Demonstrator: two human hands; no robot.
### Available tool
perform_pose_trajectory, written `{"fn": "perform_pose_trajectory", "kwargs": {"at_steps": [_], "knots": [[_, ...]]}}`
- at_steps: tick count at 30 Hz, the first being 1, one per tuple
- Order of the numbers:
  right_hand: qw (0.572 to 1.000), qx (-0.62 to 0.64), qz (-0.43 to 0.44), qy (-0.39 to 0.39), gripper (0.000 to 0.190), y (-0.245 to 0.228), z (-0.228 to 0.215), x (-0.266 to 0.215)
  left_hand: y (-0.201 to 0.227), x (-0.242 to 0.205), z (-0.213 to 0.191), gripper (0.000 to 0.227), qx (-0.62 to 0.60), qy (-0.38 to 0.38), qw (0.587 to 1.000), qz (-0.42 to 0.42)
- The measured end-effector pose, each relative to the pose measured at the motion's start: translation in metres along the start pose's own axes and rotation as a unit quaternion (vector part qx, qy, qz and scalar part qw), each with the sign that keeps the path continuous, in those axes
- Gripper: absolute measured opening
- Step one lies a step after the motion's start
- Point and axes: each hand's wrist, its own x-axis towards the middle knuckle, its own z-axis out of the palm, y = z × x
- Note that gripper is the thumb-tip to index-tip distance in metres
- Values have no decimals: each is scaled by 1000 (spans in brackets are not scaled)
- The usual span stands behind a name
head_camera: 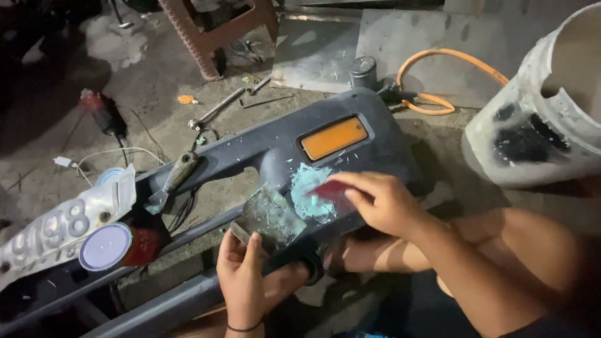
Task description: The person scoops a light blue paste from a small container using a metal scraper and applies it to a dark grey plastic surface. They then use a red plastic spreader to smooth and level the paste on the surface.
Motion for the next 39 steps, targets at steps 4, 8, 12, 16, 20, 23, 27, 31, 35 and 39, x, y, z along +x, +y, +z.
{"fn": "perform_pose_trajectory", "kwargs": {"at_steps": [4, 8, 12, 16, 20, 23, 27, 31, 35, 39], "knots": [[971, -118, -164, 126, 44, 5, 24, 2, -38, 4, -12, 8, -64, -22, 998, -7], [939, -241, -238, 58, 38, 16, 51, -14, -55, 3, -23, 22, -110, 2, 991, -72], [945, -220, -242, -19, 35, 19, 36, -29, 3, -14, -15, 39, -112, 8, 980, -165], [977, -138, -161, -31, 42, 14, 13, -12, 10, -10, -9, 38, -67, 25, 974, -216], [967, -167, -169, 91, 38, 11, 22, 7, -23, 1, -3, 44, -83, 1, 982, -171], [954, -223, -183, 87, 38, 14, 37, 13, -57, 12, -3, 43, -116, -26, 987, -110], [950, -232, -200, 58, 39, 23, 50, 3, -27, 9, 11, 44, -81, -24, 994, -73], [950, -244, -192, 22, 40, 26, 42, -24, -25, 12, 3, 61, -64, -4, 993, -100], [950, -240, -200, -12, 27, 17, 28, -41, -15, 10, -5, 12, -43, 19, 991, -126], [981, -145, -129, 13, 33, 14, 26, -34, -61, 23, -18, 16, -95, -2, 992, -83]]}}
